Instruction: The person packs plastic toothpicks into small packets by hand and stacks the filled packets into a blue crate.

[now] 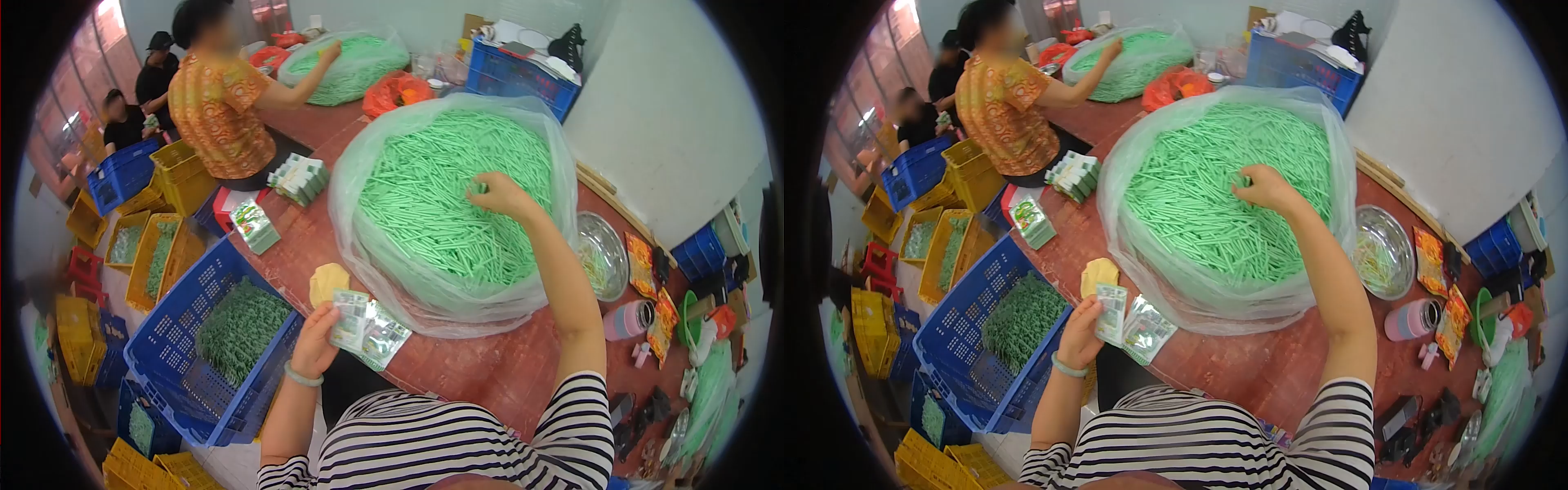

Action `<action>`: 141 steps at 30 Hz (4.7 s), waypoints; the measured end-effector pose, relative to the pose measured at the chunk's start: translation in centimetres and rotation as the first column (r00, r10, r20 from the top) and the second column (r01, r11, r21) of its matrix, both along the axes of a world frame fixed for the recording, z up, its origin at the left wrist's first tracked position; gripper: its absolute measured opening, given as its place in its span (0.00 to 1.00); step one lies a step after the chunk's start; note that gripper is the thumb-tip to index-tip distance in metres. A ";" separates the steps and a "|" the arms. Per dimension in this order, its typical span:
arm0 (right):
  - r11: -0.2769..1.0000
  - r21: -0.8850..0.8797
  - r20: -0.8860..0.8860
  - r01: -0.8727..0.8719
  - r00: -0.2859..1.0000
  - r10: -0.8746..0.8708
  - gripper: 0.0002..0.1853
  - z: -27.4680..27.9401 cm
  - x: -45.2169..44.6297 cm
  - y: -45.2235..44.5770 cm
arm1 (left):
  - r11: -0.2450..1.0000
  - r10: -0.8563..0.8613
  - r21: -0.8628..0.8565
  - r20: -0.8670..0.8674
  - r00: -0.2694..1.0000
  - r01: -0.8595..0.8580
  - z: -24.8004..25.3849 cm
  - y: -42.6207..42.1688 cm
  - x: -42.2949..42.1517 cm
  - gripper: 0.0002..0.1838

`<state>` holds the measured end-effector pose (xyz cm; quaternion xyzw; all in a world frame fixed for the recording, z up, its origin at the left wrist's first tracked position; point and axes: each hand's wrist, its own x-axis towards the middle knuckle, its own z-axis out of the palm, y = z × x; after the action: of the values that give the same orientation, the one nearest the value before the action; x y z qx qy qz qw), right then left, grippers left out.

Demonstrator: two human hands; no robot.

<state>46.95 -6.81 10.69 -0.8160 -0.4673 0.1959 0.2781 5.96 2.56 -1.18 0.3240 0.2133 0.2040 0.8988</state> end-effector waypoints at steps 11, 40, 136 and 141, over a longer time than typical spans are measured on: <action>0.990 0.124 0.085 -0.066 0.995 0.056 0.06 -1.8 0.8 -0.8 | 0.971 -0.232 -0.039 0.088 0.969 0.236 1.5 -0.7 3.6 0.16; 0.804 0.533 -0.639 0.265 0.749 0.176 0.08 4.5 -2.8 -4.7 | 0.691 -0.039 0.718 -0.071 0.997 0.078 9.0 -0.3 18.6 0.09; 0.995 -0.094 0.440 -0.037 0.895 0.075 0.13 -4.3 -1.4 6.0 | 0.866 -0.024 0.500 0.042 0.999 0.000 9.4 3.6 13.7 0.11; 0.997 -0.075 0.149 -0.016 0.988 0.027 0.12 -2.1 -1.4 4.6 | 0.881 -0.016 0.472 0.032 0.999 -0.001 10.0 3.5 13.4 0.09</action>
<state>45.51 -2.18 8.63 -0.8331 -0.4880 0.1541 0.2098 19.38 6.03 8.86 0.5303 0.1400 0.2518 0.7973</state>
